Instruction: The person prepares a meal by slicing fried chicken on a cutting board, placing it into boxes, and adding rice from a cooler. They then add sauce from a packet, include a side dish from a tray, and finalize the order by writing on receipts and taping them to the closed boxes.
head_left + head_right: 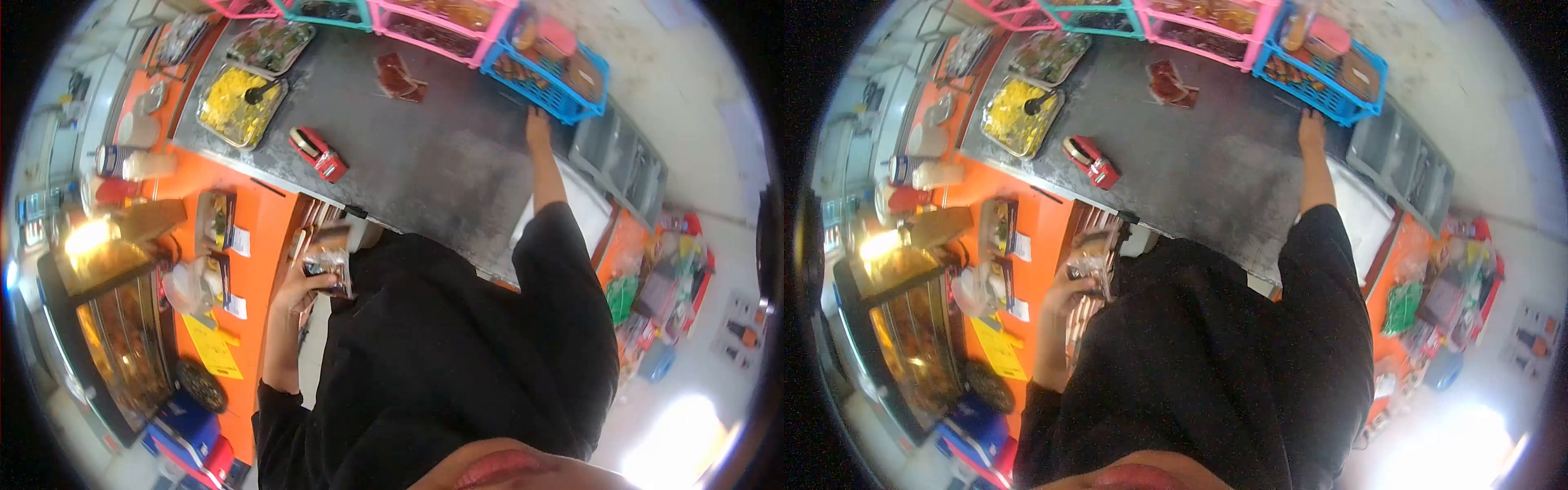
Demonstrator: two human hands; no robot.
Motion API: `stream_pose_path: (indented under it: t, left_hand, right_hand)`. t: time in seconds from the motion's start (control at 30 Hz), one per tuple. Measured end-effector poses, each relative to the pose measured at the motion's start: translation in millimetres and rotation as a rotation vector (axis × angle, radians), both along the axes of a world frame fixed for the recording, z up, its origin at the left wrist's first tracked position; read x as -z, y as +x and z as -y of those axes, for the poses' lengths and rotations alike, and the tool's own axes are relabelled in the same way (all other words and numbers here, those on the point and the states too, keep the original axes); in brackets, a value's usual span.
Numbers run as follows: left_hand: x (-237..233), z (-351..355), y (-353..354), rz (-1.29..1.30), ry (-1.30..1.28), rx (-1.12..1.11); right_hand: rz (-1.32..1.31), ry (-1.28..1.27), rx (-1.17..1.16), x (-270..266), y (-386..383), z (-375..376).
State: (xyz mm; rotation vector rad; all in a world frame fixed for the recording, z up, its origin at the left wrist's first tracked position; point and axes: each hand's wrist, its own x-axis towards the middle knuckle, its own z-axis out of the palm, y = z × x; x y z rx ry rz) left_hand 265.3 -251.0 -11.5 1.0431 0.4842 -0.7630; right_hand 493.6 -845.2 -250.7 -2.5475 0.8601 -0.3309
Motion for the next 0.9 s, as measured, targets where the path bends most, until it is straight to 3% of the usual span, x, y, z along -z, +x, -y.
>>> stream_pose_path:
  t: [0.07,0.13,0.23,0.3,0.4,0.53,0.63,0.7,0.77,0.83,0.9]
  left_hand:
    - [-9.8,8.2,9.0,0.029,0.004,-0.09]
    - [-8.6,12.9,14.0,0.177,0.179,-0.112]
    - [-12.0,36.7,25.5,0.331,0.254,-0.278]
    - [-15.3,49.3,33.2,0.423,0.264,-0.342]
    - [-18.0,54.9,35.7,0.462,0.319,-0.336]
    - [-21.4,53.6,30.7,0.566,0.28,-0.306]
    - [-27.4,51.7,23.4,0.548,0.282,-0.306]
    - [-33.2,49.7,16.7,0.565,0.299,-0.335]
    - [-42.2,43.8,11.2,0.586,0.319,-0.367]
    - [-51.7,36.9,6.2,0.565,0.313,-0.334]
    - [-48.8,30.2,1.8,0.631,0.337,-0.342]
  right_hand:
    - [-0.173,-0.18,-0.198,18.9,7.2,26.4]
    - [-0.406,-0.342,-0.511,-6.7,-3.8,19.8]
    - [-0.409,-0.297,-0.596,-17.9,-22.8,-4.7]
    - [-0.364,-0.442,-0.544,-16.9,-32.4,-15.9]
    - [-0.334,-0.278,-0.516,-0.1,-42.2,-4.2]
    - [-0.247,-0.276,-0.562,15.5,-68.3,0.4]
    - [-0.335,-0.363,-0.475,13.9,-86.2,-15.9]
    - [-0.44,-0.047,-0.466,10.7,-92.2,-20.5]
    - [-0.491,0.848,-0.412,-39.6,-99.9,-60.6]
    - [-0.416,1.286,-0.551,-126.3,-119.8,-139.5]
    - [-0.409,1.365,-0.834,-195.8,-128.1,-195.0]
